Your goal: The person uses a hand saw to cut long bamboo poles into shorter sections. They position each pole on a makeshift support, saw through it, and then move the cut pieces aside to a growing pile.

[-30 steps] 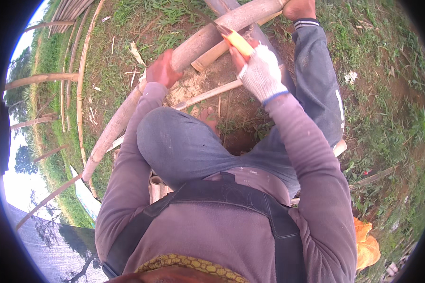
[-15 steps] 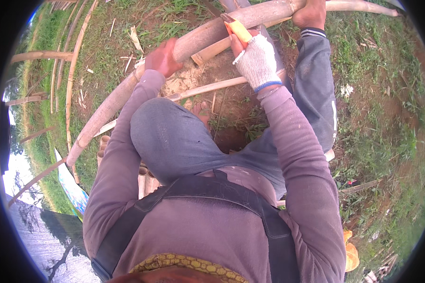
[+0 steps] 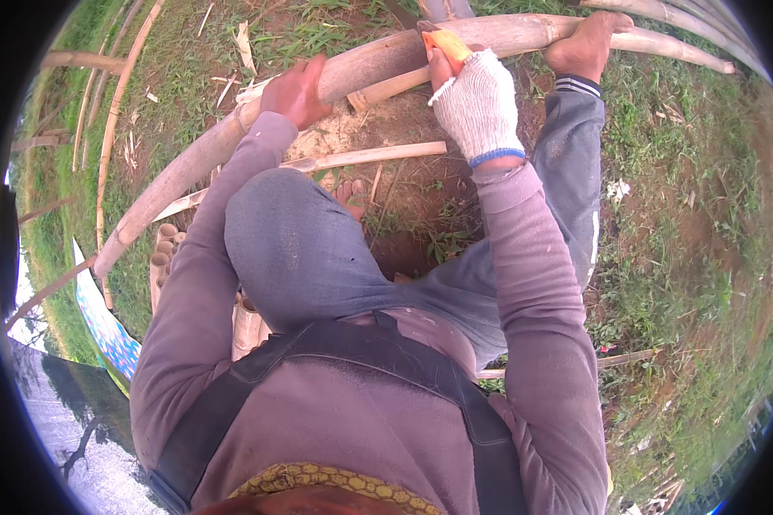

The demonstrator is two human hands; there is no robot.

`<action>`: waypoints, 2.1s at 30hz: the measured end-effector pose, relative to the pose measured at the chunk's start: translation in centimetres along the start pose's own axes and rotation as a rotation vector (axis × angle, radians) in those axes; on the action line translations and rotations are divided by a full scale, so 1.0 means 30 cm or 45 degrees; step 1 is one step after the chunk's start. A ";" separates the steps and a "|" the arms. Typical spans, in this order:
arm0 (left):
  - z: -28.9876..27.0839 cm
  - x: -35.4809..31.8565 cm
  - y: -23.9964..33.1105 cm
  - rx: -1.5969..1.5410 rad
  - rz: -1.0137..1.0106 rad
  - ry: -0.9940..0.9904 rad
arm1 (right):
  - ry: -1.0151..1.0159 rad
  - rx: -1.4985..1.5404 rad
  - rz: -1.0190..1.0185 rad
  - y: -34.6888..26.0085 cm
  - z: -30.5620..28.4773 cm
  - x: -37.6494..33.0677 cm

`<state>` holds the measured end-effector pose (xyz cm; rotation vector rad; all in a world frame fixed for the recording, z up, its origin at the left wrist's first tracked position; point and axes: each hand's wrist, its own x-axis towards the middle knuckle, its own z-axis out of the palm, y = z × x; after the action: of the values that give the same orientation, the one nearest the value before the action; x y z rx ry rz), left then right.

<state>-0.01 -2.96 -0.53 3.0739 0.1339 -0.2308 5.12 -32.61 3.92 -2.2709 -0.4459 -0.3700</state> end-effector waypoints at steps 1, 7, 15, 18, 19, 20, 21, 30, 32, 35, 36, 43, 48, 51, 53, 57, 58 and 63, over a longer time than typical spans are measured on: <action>-0.010 -0.010 -0.009 -0.002 -0.019 0.000 | -0.064 -0.007 0.030 -0.011 -0.024 -0.012; 0.010 -0.029 -0.032 -0.019 -0.033 0.008 | -0.162 0.593 0.572 -0.055 -0.441 -0.485; 0.000 -0.004 0.008 -0.010 0.003 -0.027 | 0.008 0.064 0.079 0.045 0.065 -0.018; -0.014 -0.015 -0.013 -0.023 0.032 -0.013 | 0.040 0.141 0.084 0.070 0.110 0.002; -0.005 -0.021 -0.021 -0.025 0.037 0.026 | -0.033 0.315 0.215 0.079 0.075 -0.078; 0.007 -0.021 -0.042 -0.016 0.024 0.069 | -0.110 0.691 0.414 0.083 0.011 -0.180; 0.035 -0.031 -0.051 -0.023 0.030 0.088 | -0.059 0.821 0.466 0.038 -0.095 -0.291; 0.014 -0.024 -0.012 -0.005 0.038 0.025 | -0.069 0.594 0.386 0.112 -0.037 -0.296; 0.014 -0.007 0.005 0.004 0.069 0.042 | 0.022 0.263 0.155 0.122 0.129 -0.041; 0.008 -0.027 -0.004 -0.025 0.015 0.020 | -0.042 0.121 0.200 0.042 0.070 -0.058; 0.009 -0.036 -0.012 -0.015 -0.004 0.034 | -0.080 0.328 0.307 0.043 0.016 -0.146; 0.031 -0.038 -0.034 -0.009 0.006 0.077 | -0.078 0.356 0.443 0.072 -0.415 -0.741; 0.031 -0.012 -0.005 -0.047 0.044 0.101 | -0.018 0.244 0.244 0.104 0.086 -0.146; 0.020 -0.016 -0.010 -0.024 0.040 0.098 | -0.066 0.044 0.174 0.040 0.062 -0.075; 0.003 -0.004 -0.019 0.010 0.017 0.103 | -0.061 0.385 0.327 0.123 -0.005 -0.284; 0.068 -0.050 -0.042 -0.011 -0.003 0.088 | -0.127 0.320 0.403 0.038 -0.360 -0.628; 0.072 -0.052 -0.043 -0.004 0.001 0.096 | -0.112 0.381 0.450 0.048 -0.384 -0.670; 0.061 -0.016 -0.016 0.008 0.040 0.114 | 0.001 0.105 0.125 0.110 -0.006 -0.317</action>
<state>-0.81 -2.63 -2.28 3.0904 0.0891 -0.0921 -2.01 -36.76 -1.85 -2.2026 -0.3421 -0.2972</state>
